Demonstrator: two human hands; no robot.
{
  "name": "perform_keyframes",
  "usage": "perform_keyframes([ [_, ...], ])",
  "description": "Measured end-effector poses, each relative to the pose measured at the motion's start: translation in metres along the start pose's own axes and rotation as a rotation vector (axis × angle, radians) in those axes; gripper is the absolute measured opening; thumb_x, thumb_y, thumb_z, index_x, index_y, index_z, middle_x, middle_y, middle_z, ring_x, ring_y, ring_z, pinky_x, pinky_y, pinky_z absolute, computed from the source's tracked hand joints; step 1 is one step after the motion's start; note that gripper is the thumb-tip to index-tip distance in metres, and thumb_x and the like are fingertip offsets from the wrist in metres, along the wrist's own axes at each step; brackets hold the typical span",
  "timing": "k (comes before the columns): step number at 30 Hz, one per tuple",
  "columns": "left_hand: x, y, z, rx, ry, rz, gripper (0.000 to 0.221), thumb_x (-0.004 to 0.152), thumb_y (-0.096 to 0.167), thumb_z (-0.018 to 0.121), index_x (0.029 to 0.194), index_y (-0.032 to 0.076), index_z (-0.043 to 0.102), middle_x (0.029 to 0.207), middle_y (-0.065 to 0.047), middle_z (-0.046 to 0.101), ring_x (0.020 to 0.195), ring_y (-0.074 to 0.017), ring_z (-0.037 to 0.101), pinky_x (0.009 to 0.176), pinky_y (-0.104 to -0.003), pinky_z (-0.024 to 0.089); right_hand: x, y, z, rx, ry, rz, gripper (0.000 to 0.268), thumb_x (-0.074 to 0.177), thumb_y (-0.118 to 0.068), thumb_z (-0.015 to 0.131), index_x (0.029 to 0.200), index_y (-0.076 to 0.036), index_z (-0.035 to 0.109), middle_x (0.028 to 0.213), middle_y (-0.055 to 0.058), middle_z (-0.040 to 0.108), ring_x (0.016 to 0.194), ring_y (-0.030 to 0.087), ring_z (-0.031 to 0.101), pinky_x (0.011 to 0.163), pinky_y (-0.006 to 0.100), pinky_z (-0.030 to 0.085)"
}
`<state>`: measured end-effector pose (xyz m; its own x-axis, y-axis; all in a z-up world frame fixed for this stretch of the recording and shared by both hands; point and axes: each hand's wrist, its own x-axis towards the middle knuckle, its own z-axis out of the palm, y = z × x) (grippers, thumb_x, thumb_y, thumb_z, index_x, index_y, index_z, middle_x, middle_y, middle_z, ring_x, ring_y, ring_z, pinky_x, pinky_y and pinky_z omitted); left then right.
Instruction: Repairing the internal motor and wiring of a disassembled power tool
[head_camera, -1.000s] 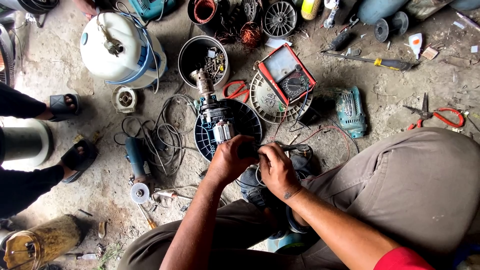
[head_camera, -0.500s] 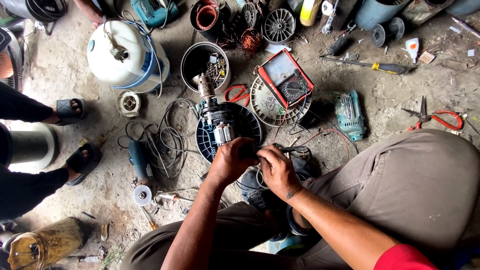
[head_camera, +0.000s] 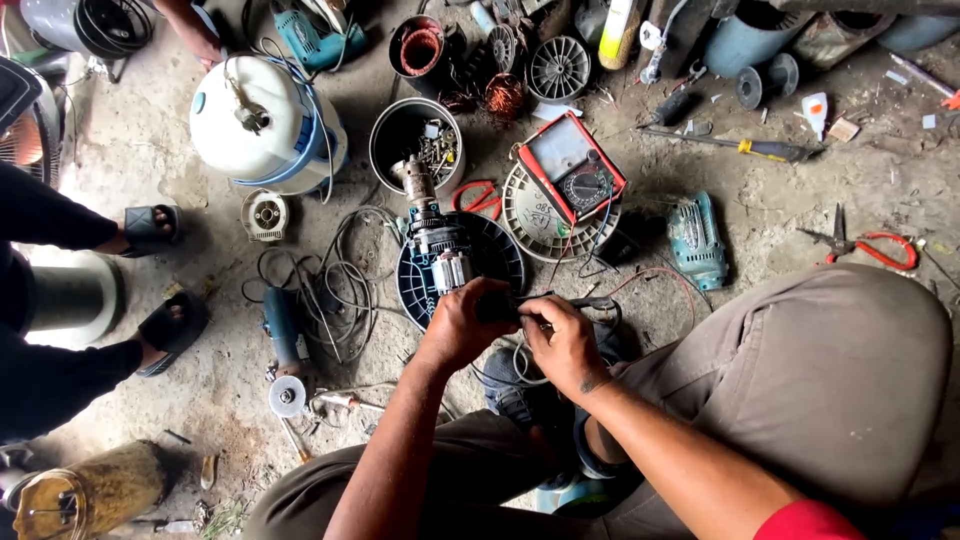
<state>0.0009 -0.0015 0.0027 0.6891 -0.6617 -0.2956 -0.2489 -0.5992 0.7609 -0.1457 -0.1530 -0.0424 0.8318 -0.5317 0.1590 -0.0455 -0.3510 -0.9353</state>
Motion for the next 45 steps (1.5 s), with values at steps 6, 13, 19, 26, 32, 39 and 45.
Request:
perform_keyframes([
  [6, -0.004, 0.004, -0.005, 0.058, -0.043, 0.021, 0.068, 0.08, 0.029, 0.102, 0.144, 0.028, 0.08, 0.092, -0.015, 0.086, 0.093, -0.0455, 0.086, 0.088, -0.057, 0.068, -0.01, 0.001, 0.002, -0.047, -0.011, 0.109, 0.013, 0.101, -0.005, 0.084, 0.11, -0.014, 0.086, 0.094, 0.011, 0.084, 0.093, 0.035, 0.086, 0.078, 0.045, 0.07],
  [13, -0.013, 0.001, -0.006, -0.067, -0.062, -0.028, 0.067, 0.083, 0.023, 0.101, 0.145, 0.027, 0.075, 0.108, -0.017, 0.087, 0.104, -0.0452, 0.085, 0.094, -0.056, 0.065, -0.021, -0.01, 0.007, 0.134, -0.062, 0.514, 0.012, 0.098, -0.01, 0.084, 0.109, -0.013, 0.087, 0.083, 0.007, 0.085, 0.071, 0.02, 0.08, 0.063, 0.036, 0.067],
  [19, -0.013, -0.008, -0.003, -0.166, -0.045, -0.045, 0.068, 0.08, 0.021, 0.103, 0.143, 0.021, 0.077, 0.117, -0.018, 0.089, 0.102, -0.0405, 0.088, 0.091, -0.051, 0.066, -0.021, -0.012, 0.014, 0.412, -0.005, 0.494, 0.016, 0.099, 0.003, 0.083, 0.115, -0.001, 0.083, 0.086, 0.016, 0.083, 0.06, 0.02, 0.081, 0.055, 0.032, 0.069],
  [26, -0.014, -0.007, -0.003, -0.303, -0.033, -0.017, 0.066, 0.081, 0.013, 0.106, 0.14, 0.01, 0.076, 0.132, -0.019, 0.088, 0.118, -0.0356, 0.087, 0.1, -0.046, 0.068, -0.016, -0.032, 0.008, 0.367, 0.034, 0.49, 0.009, 0.1, 0.001, 0.085, 0.108, -0.003, 0.089, 0.087, 0.014, 0.085, 0.063, 0.019, 0.084, 0.055, 0.031, 0.072],
  [32, -0.015, -0.018, 0.002, -0.254, -0.018, -0.026, 0.065, 0.083, 0.017, 0.106, 0.14, 0.012, 0.077, 0.13, -0.016, 0.089, 0.118, -0.0349, 0.086, 0.101, -0.047, 0.067, -0.016, -0.023, 0.011, 0.201, 0.075, 0.374, 0.004, 0.102, -0.008, 0.087, 0.105, -0.005, 0.088, 0.085, 0.015, 0.083, 0.071, 0.027, 0.086, 0.054, 0.034, 0.07],
  [39, -0.013, 0.005, -0.004, -0.114, -0.014, -0.04, 0.066, 0.08, 0.022, 0.104, 0.141, 0.017, 0.08, 0.12, -0.019, 0.089, 0.107, -0.0445, 0.087, 0.097, -0.056, 0.067, -0.005, -0.017, 0.011, -0.068, 0.067, -0.007, 0.01, 0.101, -0.002, 0.082, 0.102, -0.012, 0.077, 0.084, 0.008, 0.074, 0.077, 0.03, 0.082, 0.062, 0.037, 0.067],
  [45, -0.009, 0.01, -0.004, -0.073, -0.013, -0.104, 0.06, 0.081, 0.022, 0.101, 0.138, 0.023, 0.084, 0.08, -0.015, 0.085, 0.079, -0.0324, 0.087, 0.08, -0.043, 0.068, -0.006, 0.01, 0.017, -0.229, 0.058, -0.203, 0.018, 0.099, 0.002, 0.076, 0.098, -0.015, 0.069, 0.086, 0.006, 0.065, 0.081, 0.03, 0.078, 0.071, 0.036, 0.066],
])
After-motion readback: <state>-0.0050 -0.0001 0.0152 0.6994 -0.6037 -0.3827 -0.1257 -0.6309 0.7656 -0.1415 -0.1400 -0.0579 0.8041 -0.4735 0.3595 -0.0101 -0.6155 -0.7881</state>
